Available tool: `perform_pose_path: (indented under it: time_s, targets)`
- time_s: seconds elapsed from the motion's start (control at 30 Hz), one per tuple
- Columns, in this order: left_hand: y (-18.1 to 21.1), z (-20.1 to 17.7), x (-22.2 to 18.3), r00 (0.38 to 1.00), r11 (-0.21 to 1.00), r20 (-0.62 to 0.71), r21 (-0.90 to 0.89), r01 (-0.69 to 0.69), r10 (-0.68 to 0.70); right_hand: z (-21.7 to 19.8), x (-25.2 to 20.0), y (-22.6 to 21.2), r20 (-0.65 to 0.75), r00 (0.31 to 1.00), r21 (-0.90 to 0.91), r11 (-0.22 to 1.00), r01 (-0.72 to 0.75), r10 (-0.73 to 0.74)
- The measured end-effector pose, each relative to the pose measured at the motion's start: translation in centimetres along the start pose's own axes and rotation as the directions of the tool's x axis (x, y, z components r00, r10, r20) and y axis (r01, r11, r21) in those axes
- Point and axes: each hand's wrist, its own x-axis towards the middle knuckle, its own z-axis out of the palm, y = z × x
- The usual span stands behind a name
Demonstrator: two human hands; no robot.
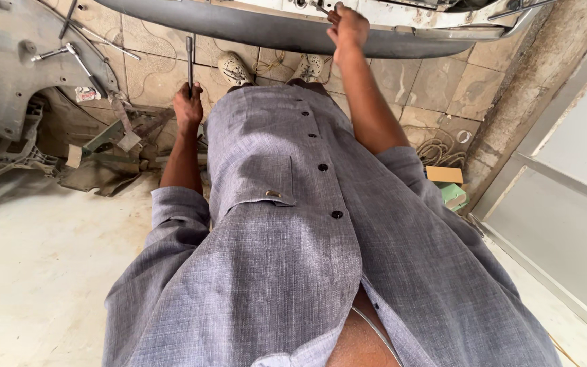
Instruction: The person works on a vehicle engine, using a long thin metal tool to reach into narrow spaces and manipulating various small parts and wires within the engine bay.
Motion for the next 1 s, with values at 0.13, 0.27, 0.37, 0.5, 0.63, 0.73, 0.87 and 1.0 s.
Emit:
perform_pose_path:
  time_s: [0.13,0.27,0.37,0.5,0.63,0.73,0.87,1.0]
  targets:
    - [-0.4,0.1,-1.0,1.0,1.0,0.003,0.0,-0.02,0.02,-1.4,0.0,-1.9,0.375,0.89,-0.602,0.662,0.446,-0.259]
    - [-0.1,0.3,-1.0,0.999,1.0,0.033,0.02,-0.021,0.021,-2.0,0.3,-1.7,0.687,0.691,-0.727,-0.175,0.664,-0.226]
    - [0.1,0.3,-1.1,0.999,0.999,0.027,0.02,0.03,-0.031,-1.3,1.9,-0.7,0.447,0.799,-0.794,0.233,0.561,-0.401]
    - [-0.3,0.8,-1.2,0.996,0.995,-0.031,-0.057,-0.08,0.078,-1.2,4.2,0.8,-0.024,0.999,-0.135,0.99,0.04,-0.044]
    - [-0.5,0.9,-1.8,1.0,0.999,-0.002,-0.048,-0.016,0.016,-1.9,5.3,1.6,0.047,0.991,0.062,0.99,-0.13,0.128]
    - [-0.5,1.0,-2.0,0.999,0.999,0.008,-0.018,-0.038,0.038,-2.1,5.1,1.6,0.152,0.987,-0.117,0.993,-0.028,0.046]
    - [-0.5,1.1,-2.0,0.998,0.998,0.002,0.0,-0.062,0.062,-1.3,3.6,0.8,0.777,0.48,-0.588,-0.196,0.785,-0.406]
    - [-0.1,0.9,-1.6,0.998,0.998,-0.005,0.012,-0.057,0.057,1.3,1.3,-0.1,0.631,0.621,-0.689,0.033,0.724,-0.466]
